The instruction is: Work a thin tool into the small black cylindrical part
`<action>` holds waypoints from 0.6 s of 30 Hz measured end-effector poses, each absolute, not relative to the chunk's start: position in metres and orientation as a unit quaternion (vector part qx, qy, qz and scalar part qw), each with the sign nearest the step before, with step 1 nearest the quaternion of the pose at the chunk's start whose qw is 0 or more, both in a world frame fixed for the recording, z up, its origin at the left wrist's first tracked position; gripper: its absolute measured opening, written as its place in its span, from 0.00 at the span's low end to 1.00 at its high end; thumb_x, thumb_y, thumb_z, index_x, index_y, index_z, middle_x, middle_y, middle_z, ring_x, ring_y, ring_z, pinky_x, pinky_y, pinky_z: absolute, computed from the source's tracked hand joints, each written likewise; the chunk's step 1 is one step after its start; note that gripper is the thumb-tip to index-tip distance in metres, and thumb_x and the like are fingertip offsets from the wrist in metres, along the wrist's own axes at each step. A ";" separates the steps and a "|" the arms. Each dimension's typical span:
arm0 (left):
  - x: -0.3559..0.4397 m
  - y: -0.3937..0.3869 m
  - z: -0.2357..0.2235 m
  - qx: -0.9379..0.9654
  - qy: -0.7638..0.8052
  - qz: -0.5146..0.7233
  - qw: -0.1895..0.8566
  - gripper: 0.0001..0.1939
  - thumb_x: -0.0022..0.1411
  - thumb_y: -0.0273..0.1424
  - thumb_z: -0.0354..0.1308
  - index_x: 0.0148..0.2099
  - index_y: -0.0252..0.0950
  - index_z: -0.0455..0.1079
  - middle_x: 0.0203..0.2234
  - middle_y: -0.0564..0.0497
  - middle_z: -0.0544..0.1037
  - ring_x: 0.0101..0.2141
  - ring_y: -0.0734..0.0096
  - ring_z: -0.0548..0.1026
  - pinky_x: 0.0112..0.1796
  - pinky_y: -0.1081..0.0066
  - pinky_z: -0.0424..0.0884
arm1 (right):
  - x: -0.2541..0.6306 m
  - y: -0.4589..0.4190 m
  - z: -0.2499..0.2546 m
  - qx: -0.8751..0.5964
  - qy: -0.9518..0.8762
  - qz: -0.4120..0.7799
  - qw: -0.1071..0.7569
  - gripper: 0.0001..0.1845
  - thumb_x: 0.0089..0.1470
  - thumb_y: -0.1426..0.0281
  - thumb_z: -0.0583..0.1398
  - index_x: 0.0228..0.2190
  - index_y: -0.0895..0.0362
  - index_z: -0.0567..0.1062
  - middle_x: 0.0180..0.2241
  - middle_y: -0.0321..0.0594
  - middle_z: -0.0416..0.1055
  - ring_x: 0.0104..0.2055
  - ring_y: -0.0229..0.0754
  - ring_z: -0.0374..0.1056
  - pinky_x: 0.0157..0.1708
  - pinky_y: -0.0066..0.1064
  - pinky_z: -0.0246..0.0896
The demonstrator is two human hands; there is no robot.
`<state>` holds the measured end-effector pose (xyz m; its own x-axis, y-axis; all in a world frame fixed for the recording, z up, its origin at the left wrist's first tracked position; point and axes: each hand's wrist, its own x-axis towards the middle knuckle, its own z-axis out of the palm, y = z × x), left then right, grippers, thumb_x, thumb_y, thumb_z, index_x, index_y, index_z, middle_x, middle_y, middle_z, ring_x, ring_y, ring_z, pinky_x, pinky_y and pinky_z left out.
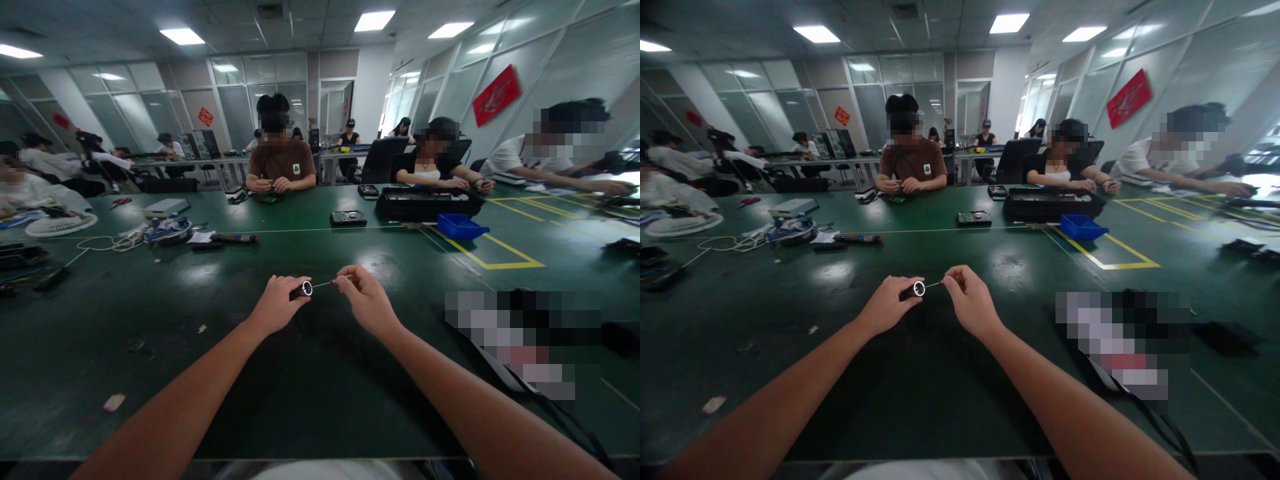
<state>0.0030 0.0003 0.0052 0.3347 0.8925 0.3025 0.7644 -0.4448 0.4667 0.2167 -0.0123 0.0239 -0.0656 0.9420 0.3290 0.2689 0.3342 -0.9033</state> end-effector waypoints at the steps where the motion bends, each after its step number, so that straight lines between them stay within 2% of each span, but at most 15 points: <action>1: 0.003 0.000 0.007 0.807 0.509 0.271 0.126 0.21 0.61 0.33 0.61 0.57 0.44 0.70 0.43 0.49 0.77 0.45 0.60 0.72 0.53 0.54 0.62 | 0.216 -0.010 0.022 -0.464 -0.629 0.358 0.511 0.12 0.57 0.59 0.56 0.34 0.54 0.71 0.28 0.38 0.71 0.32 0.43 0.68 0.36 0.37 0.64; 3: 0.004 -0.002 0.010 0.814 0.487 0.290 0.128 0.21 0.62 0.33 0.61 0.58 0.44 0.69 0.45 0.49 0.77 0.46 0.60 0.71 0.51 0.57 0.65 | 0.217 -0.003 0.016 -0.455 -0.534 0.437 0.563 0.15 0.57 0.55 0.55 0.34 0.54 0.70 0.29 0.40 0.71 0.31 0.43 0.69 0.35 0.39 0.68; 6: 0.005 -0.001 0.012 0.830 0.460 0.295 0.110 0.21 0.63 0.33 0.60 0.58 0.44 0.68 0.48 0.49 0.76 0.48 0.61 0.70 0.51 0.58 0.65 | 0.220 0.008 0.007 -0.462 -0.444 0.514 0.570 0.15 0.57 0.55 0.54 0.30 0.53 0.69 0.24 0.40 0.68 0.25 0.43 0.67 0.30 0.41 0.71; 11: 0.004 0.001 0.010 0.840 0.467 0.255 0.101 0.20 0.62 0.31 0.61 0.57 0.44 0.69 0.45 0.50 0.77 0.45 0.62 0.71 0.49 0.58 0.64 | 0.221 0.009 0.004 -0.463 -0.423 0.506 0.593 0.14 0.55 0.56 0.58 0.30 0.54 0.70 0.26 0.38 0.69 0.26 0.40 0.67 0.28 0.36 0.70; 18: 0.006 -0.002 0.011 0.835 0.473 0.262 0.104 0.21 0.62 0.33 0.61 0.58 0.45 0.68 0.43 0.51 0.77 0.44 0.62 0.71 0.50 0.58 0.63 | 0.214 0.001 0.007 -0.456 -0.486 0.457 0.589 0.15 0.56 0.55 0.58 0.33 0.55 0.71 0.29 0.38 0.71 0.30 0.39 0.68 0.32 0.35 0.69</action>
